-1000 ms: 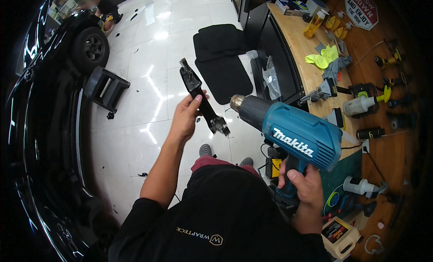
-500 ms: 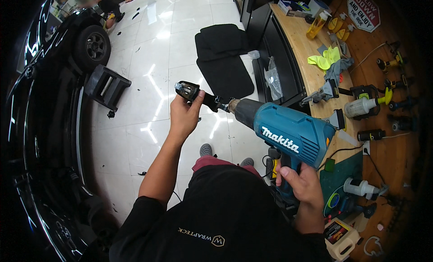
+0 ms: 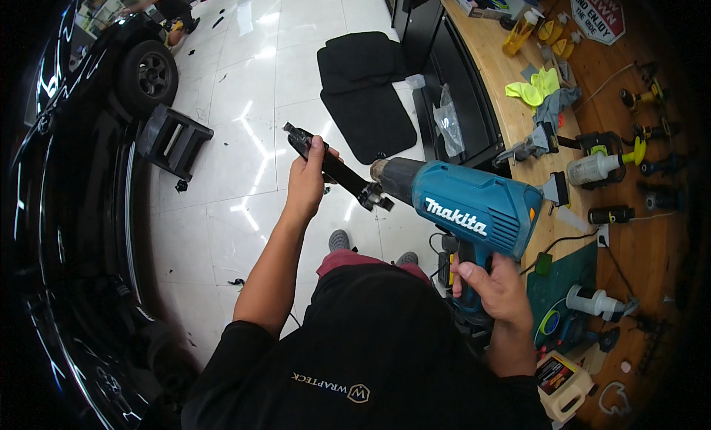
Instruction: The person trims excess black vinyl wrap from a car door handle using a precision knife, then uses a heat gun to smooth the wrap and a cloth to wipe the surface. The person handles the door handle, knife, heat gun, and cloth throughout the process.
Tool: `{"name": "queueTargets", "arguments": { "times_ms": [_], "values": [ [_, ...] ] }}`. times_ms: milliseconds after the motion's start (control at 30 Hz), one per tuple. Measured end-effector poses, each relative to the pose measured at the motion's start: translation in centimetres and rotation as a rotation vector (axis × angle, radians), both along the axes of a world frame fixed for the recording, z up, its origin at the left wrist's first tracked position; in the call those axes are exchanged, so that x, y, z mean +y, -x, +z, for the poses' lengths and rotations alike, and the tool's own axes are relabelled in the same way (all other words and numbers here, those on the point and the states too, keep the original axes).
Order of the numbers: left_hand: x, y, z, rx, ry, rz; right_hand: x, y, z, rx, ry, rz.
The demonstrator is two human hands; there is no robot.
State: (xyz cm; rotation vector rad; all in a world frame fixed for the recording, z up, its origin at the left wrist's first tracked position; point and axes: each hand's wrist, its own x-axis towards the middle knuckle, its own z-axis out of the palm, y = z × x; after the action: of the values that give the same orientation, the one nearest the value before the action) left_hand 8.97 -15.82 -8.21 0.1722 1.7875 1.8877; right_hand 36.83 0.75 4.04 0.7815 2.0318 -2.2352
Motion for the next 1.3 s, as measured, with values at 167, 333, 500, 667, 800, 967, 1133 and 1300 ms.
{"name": "queueTargets", "arguments": {
  "times_ms": [167,333,500,667,800,967,1133,1300],
  "values": [
    [0.6,-1.3,-1.2,-0.161,-0.099,0.083,0.7,-1.5,-0.9,-0.024,0.042,-0.023],
    [-0.7,0.9,-2.4,0.164,0.149,-0.034,0.9,-2.1,-1.3,-0.031,0.084,-0.064],
    [-0.2,0.9,-0.4,0.246,0.074,0.142,1.0,-2.0,-1.9,0.009,0.139,-0.037],
    [-0.1,1.7,-0.4,0.496,0.240,0.117,1.3,-1.6,-1.9,0.031,0.155,-0.133],
    [-0.4,1.7,0.2,0.581,0.310,0.103,1.5,-2.1,-2.1,0.055,0.244,-0.239],
    [-0.4,3.8,-0.2,0.697,0.364,0.147,1.6,-1.7,-2.0,0.071,0.220,-0.193],
    [1.0,3.9,3.0,0.757,0.306,0.070,1.8,-1.1,-1.5,0.123,0.162,-0.081],
    [2.4,3.7,5.0,0.781,0.415,-0.022,2.0,-2.2,-2.2,0.064,0.140,-0.135]
  ]
}}
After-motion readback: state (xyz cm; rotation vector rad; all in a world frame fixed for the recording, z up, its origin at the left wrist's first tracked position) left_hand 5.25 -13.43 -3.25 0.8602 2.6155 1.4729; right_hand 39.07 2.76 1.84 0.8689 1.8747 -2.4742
